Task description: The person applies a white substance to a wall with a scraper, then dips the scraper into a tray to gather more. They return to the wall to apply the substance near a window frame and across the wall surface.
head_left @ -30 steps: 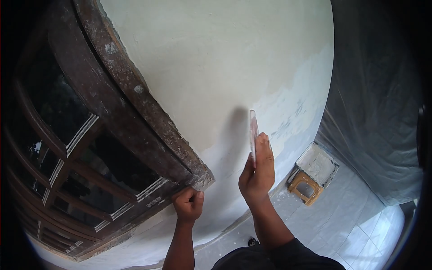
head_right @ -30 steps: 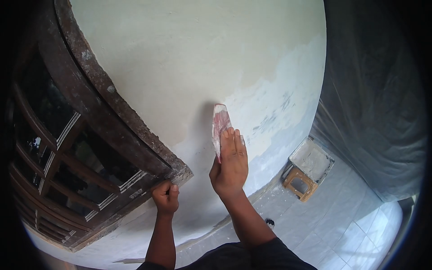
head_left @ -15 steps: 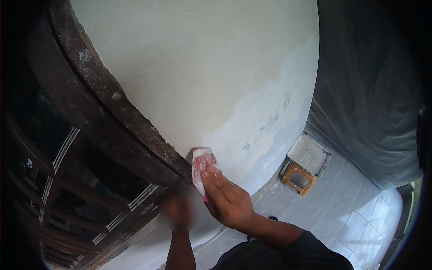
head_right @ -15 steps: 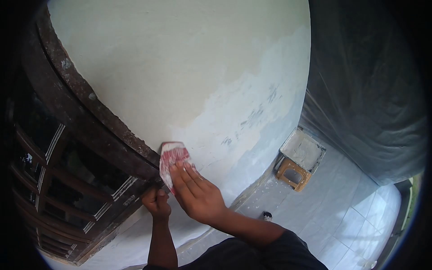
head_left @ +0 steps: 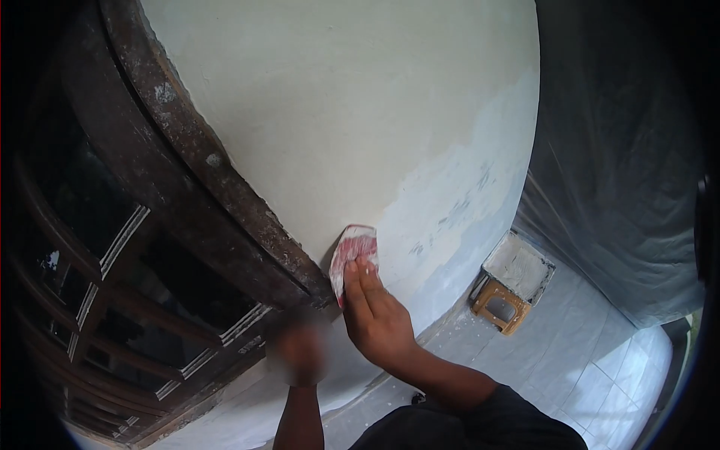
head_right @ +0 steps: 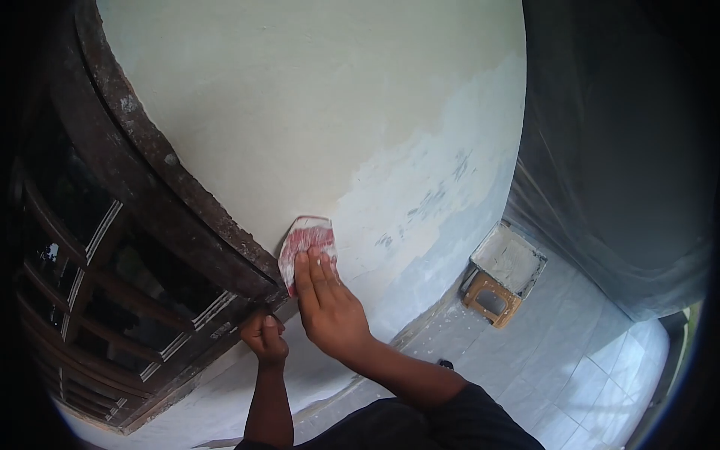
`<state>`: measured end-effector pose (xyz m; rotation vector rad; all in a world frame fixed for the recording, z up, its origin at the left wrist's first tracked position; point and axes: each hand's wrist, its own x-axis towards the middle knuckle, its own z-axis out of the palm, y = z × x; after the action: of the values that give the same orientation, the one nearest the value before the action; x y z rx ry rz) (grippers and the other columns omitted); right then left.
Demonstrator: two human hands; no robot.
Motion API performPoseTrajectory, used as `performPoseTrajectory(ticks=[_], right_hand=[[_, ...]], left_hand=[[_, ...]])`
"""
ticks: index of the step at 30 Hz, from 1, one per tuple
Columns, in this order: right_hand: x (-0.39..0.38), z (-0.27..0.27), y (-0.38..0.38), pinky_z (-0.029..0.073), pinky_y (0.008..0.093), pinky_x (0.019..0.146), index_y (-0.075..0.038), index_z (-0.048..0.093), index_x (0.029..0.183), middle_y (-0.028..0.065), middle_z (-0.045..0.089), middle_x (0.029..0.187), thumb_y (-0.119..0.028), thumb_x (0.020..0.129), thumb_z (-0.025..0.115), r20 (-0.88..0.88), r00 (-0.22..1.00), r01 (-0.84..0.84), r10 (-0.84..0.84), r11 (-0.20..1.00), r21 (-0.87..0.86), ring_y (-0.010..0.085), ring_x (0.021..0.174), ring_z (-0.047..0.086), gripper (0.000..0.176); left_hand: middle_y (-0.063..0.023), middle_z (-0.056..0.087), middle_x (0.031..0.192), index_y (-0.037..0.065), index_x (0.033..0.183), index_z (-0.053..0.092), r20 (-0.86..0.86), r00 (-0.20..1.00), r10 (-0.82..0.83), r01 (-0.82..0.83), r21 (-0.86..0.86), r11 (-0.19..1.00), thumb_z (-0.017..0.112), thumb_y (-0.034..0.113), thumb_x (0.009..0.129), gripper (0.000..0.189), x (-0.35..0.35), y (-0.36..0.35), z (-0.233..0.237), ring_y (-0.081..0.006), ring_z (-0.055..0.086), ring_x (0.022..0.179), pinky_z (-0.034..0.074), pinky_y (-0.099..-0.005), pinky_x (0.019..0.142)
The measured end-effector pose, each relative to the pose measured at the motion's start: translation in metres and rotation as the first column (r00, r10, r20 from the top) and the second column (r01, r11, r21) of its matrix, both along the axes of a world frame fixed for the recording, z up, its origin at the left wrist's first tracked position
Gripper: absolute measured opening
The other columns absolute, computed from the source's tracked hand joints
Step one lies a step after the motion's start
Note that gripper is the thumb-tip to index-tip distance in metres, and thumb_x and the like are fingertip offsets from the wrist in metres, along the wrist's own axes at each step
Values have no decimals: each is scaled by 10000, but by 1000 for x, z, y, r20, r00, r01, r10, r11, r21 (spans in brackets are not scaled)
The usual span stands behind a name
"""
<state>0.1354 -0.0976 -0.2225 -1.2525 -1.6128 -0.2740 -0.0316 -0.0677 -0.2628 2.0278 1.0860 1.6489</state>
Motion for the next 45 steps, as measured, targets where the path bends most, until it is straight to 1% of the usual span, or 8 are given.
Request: performPoseTrajectory(ticks=[4, 8, 11, 20, 24, 33, 40, 45], right_hand=[[33, 2, -41, 545, 420, 935, 155, 456, 1359, 342, 581, 1277, 56, 807, 599, -85, 993, -75, 82, 994, 78, 427, 1112, 653, 579], [62, 22, -2, 573, 412, 852, 61, 441, 1416, 337, 587, 1265, 67, 844, 564, -182, 938, 319, -294, 939, 128, 412, 1076, 667, 585], [27, 15, 28, 502, 442, 1006, 119, 412, 1408, 370, 530, 1319, -7, 859, 554, -119, 979, 162, -166, 986, -39, 458, 1227, 570, 580], [28, -4, -35, 560, 420, 900, 142, 481, 1347, 338, 611, 1226, 89, 803, 586, -115, 989, -86, 93, 994, 61, 428, 1082, 666, 557], [60, 17, -3, 516, 448, 984, 115, 437, 1387, 363, 559, 1279, 82, 820, 578, -210, 954, 244, -215, 961, 128, 465, 1180, 594, 586], [11, -15, -3, 514, 477, 995, 149, 515, 1311, 334, 609, 1217, 63, 840, 561, -82, 991, -94, 109, 982, 166, 457, 1152, 620, 481], [52, -2, 27, 490, 492, 1018, 124, 489, 1353, 349, 553, 1301, 68, 834, 580, -232, 956, 223, -182, 960, 168, 474, 1190, 587, 530], [15, -34, 31, 514, 479, 995, 107, 546, 1308, 326, 599, 1252, 43, 835, 604, -63, 995, 87, -74, 967, 239, 435, 1158, 626, 481]], left_hand=[[-61, 467, 498, 18, 556, 446, 10, 999, -38, 38, -9, 999, 544, 197, 877, 380, -5, 3, -2, -136, 455, 461, 337, -300, 470], [-62, 470, 498, 16, 554, 450, 18, 1000, -25, 26, -39, 999, 539, 205, 879, 386, -4, 3, -4, -134, 457, 461, 336, -301, 469], [-42, 452, 485, 32, 528, 429, 21, 1000, 2, -2, -23, 1000, 509, 236, 896, 428, 1, 3, 1, -105, 423, 455, 307, -291, 460], [-50, 499, 514, 25, 558, 451, 103, 994, -30, 40, -97, 994, 531, 198, 893, 385, -2, 0, 2, -115, 476, 494, 358, -292, 489], [-38, 471, 499, 33, 550, 436, 66, 998, -19, 23, -59, 998, 521, 215, 903, 407, 0, 1, -1, -105, 443, 475, 331, -289, 476], [-35, 456, 485, 40, 535, 427, 59, 998, 13, -11, -32, 999, 508, 208, 909, 418, 2, 1, -3, -101, 421, 453, 305, -288, 457], [-40, 456, 481, 31, 533, 435, 42, 999, 2, -1, -30, 1000, 508, 222, 911, 429, 3, 2, 2, -104, 424, 451, 305, -289, 459], [-39, 455, 479, 31, 530, 438, 49, 999, 2, -1, -8, 1000, 499, 227, 916, 438, 1, 4, -1, -105, 425, 452, 301, -289, 460]])
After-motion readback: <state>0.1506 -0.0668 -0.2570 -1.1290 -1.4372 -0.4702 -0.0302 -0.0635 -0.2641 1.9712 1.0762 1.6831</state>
